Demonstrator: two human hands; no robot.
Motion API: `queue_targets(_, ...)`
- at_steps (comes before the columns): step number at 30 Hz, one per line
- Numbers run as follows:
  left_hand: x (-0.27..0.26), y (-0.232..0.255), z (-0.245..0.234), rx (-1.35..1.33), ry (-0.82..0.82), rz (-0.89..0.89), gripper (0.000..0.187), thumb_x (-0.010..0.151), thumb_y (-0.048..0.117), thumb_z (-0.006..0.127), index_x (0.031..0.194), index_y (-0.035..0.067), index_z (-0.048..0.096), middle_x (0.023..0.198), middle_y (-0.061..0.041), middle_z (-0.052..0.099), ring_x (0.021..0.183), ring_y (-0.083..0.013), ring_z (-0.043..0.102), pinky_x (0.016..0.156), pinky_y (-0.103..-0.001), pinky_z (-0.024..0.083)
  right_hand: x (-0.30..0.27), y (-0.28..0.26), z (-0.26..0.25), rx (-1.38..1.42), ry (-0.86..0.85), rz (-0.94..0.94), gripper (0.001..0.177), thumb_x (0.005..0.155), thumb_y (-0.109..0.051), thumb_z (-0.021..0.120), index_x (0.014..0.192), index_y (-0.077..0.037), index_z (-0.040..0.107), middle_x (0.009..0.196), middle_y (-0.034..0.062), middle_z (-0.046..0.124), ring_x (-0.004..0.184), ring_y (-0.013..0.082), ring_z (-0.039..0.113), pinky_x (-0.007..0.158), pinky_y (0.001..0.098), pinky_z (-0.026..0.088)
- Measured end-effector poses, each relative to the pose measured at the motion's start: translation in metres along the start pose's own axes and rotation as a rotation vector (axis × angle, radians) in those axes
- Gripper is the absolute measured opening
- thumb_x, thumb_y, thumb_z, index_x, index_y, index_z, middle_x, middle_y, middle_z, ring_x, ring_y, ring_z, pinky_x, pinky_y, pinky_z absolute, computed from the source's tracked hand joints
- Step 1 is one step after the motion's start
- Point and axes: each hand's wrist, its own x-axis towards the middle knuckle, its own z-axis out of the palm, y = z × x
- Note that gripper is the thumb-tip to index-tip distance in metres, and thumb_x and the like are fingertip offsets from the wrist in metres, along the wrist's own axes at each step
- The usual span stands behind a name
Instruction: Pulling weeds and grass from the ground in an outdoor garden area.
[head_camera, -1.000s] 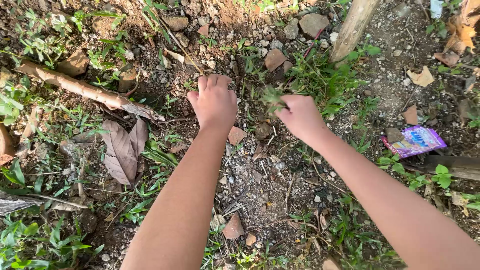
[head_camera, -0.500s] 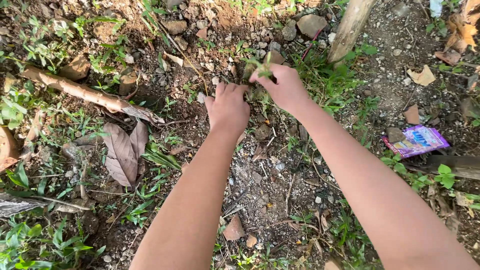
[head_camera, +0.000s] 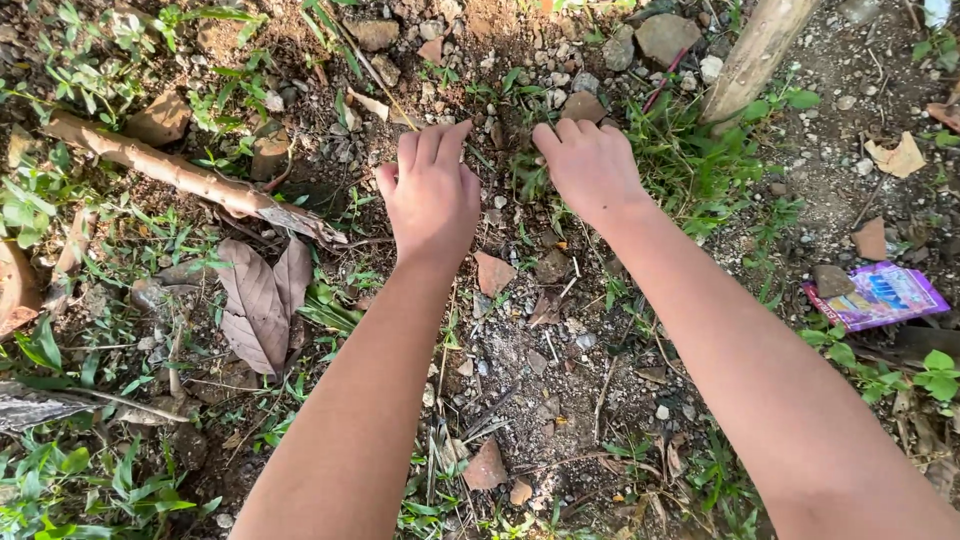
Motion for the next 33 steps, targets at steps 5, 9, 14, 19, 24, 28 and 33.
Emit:
queue_targets(5,-0.002,0.001,0.003,-0.01,-0.002,0.002,0.046,0.091,0.014,0.063,0.137,0.017,0.06,0.13,-0.002,0.06,0.126,-0.0215,0.049,0.102,-0.047,0.036,0.001,-0.01,0.006,0.062,-0.157,0.131,0.02,0.086,-0.017,0.073,0.103,-0.009,0.065,0.082,0.0082,0.071,0.077,0.0282,0.073,0.06,0.0436,0.055)
queue_targets(9,-0.003,0.006,0.007,0.002,-0.004,-0.006,0.046,0.09,0.016,0.064,0.136,0.016,0.06,0.131,-0.002,0.06,0.126,-0.0214,0.049,0.101,-0.048,0.036,-0.004,-0.017,0.004,0.208,-0.258,0.264,0.021,0.085,-0.017,0.073,0.105,-0.012,0.068,0.08,0.01,0.072,0.078,0.0313,0.073,0.064,0.0464,0.056)
queue_targets(14,-0.007,0.012,0.012,0.029,-0.045,-0.023,0.044,0.089,0.018,0.064,0.133,0.016,0.062,0.129,-0.003,0.061,0.125,-0.0211,0.05,0.099,-0.048,0.036,-0.023,-0.013,-0.016,0.485,-0.247,0.416,0.018,0.091,-0.015,0.067,0.108,-0.013,0.07,0.077,0.01,0.071,0.069,0.0276,0.069,0.064,0.0447,0.056)
queue_targets(19,-0.006,0.026,0.009,0.048,-0.16,-0.083,0.026,0.093,0.024,0.063,0.118,0.019,0.07,0.119,-0.001,0.067,0.121,-0.02,0.053,0.096,-0.047,0.036,-0.042,0.012,-0.041,0.757,-0.318,0.687,0.016,0.101,-0.015,0.057,0.112,-0.012,0.068,0.071,0.0071,0.066,0.053,0.0165,0.057,0.05,0.0403,0.05)
queue_targets(24,-0.003,0.042,0.013,0.105,-0.375,-0.218,0.028,0.095,0.047,0.064,0.098,0.022,0.076,0.102,-0.002,0.074,0.109,-0.0211,0.063,0.101,-0.05,0.034,-0.042,0.017,-0.039,0.683,-0.208,0.612,0.016,0.103,-0.017,0.062,0.112,-0.005,0.067,0.074,0.0104,0.067,0.052,0.0175,0.057,0.049,0.0394,0.049)
queue_targets(28,-0.001,0.06,0.004,0.141,-0.437,-0.231,0.033,0.096,0.052,0.063,0.098,0.021,0.076,0.096,-0.003,0.075,0.105,-0.0225,0.065,0.107,-0.054,0.031,-0.041,0.003,-0.014,0.601,-0.286,0.572,0.015,0.098,-0.014,0.063,0.108,-0.004,0.066,0.078,0.0103,0.07,0.058,0.0229,0.066,0.055,0.0408,0.055)
queue_targets(33,-0.001,0.056,0.018,0.203,-0.461,-0.257,0.024,0.094,0.043,0.067,0.096,0.02,0.074,0.091,-0.005,0.074,0.097,-0.0247,0.068,0.111,-0.057,0.028,-0.034,-0.026,-0.011,0.216,-0.316,0.474,0.041,0.084,-0.03,0.078,0.101,0.004,0.063,0.081,0.0187,0.071,0.071,0.0348,0.073,0.058,0.0447,0.059)
